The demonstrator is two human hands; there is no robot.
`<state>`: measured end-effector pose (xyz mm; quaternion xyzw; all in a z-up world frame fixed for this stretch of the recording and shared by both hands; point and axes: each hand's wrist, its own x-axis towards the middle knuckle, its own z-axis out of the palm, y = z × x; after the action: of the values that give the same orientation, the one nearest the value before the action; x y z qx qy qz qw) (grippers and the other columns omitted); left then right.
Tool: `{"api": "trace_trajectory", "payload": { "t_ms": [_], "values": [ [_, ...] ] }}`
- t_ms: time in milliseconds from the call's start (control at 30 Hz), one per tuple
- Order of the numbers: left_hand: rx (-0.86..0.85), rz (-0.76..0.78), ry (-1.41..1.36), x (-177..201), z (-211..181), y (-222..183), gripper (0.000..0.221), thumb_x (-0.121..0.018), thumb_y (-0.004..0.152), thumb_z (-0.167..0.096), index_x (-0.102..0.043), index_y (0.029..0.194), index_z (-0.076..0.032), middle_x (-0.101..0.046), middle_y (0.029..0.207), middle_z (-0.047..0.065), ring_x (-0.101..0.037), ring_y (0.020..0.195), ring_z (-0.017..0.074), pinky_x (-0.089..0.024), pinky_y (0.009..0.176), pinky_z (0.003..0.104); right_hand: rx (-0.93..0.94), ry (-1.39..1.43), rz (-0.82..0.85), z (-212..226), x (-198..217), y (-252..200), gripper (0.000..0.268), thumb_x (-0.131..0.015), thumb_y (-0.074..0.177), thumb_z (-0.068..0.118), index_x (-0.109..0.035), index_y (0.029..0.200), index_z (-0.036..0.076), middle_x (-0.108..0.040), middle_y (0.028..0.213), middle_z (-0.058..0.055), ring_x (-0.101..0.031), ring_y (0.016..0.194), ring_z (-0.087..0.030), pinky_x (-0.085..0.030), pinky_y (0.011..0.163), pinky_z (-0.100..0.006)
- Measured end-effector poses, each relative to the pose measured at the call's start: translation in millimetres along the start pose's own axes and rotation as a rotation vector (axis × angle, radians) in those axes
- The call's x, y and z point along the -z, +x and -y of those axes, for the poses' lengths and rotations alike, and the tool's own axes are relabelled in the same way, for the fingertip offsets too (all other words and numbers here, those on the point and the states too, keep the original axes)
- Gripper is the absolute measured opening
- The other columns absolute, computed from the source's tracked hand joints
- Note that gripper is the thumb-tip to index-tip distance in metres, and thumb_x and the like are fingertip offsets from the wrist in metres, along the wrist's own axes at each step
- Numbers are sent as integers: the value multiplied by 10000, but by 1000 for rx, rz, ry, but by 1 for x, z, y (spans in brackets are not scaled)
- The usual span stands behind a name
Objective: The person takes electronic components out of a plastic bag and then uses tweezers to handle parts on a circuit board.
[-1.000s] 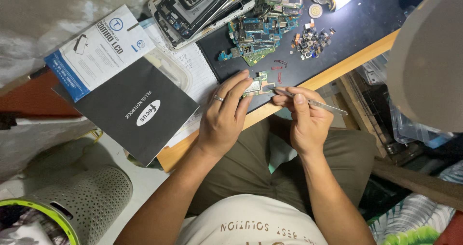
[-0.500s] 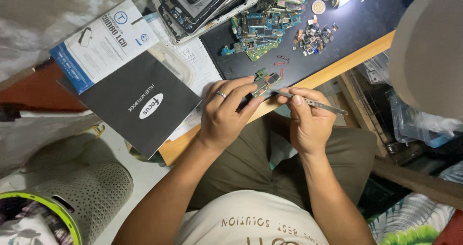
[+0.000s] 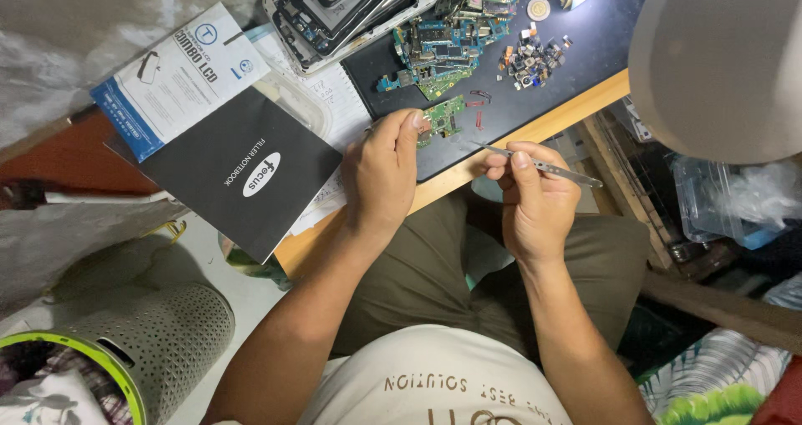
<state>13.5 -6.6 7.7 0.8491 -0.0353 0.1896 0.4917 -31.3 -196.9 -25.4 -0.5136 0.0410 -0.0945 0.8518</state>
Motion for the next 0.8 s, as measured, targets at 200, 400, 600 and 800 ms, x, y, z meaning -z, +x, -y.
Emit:
{"api": "trace_trajectory", "payload": {
  "t_ms": [200, 400, 600, 800],
  "values": [
    [147, 43, 8, -3, -1, 4, 272, -562, 1054, -271, -735, 1017, -66, -787, 916, 73, -774, 819, 260, -575, 686, 371, -26, -13, -10, -5, -3, -1, 152, -621, 1070, 62, -634, 1186, -36, -719, 1037, -181, -684, 923, -207, -574, 892, -351],
    [137, 38, -37, -2, -1, 3, 225, -593, 1034, -238, -739, 1055, -67, -792, 931, 70, -781, 841, 240, -586, 716, 359, -31, -22, 7, -9, -5, -2, 148, -622, 1069, 58, -634, 1181, -38, -721, 1038, -185, -686, 907, -202, -579, 880, -347],
    [190, 82, -41, 0, -2, 3, 265, -711, 914, -195, -725, 1132, -45, -783, 898, 114, -781, 777, 212, -581, 691, 343, -54, -38, -22, -12, -3, -3, 155, -626, 1062, 57, -635, 1180, -43, -724, 1038, -189, -690, 897, -204, -578, 864, -340],
    [129, 92, -76, 8, -6, 1, 251, -707, 913, -120, -723, 1152, -44, -773, 927, 85, -762, 806, 209, -570, 707, 349, -24, -45, -37, -10, 1, -2, 158, -626, 1062, 62, -633, 1181, -42, -725, 1028, -190, -691, 894, -211, -580, 871, -362]
  ]
}}
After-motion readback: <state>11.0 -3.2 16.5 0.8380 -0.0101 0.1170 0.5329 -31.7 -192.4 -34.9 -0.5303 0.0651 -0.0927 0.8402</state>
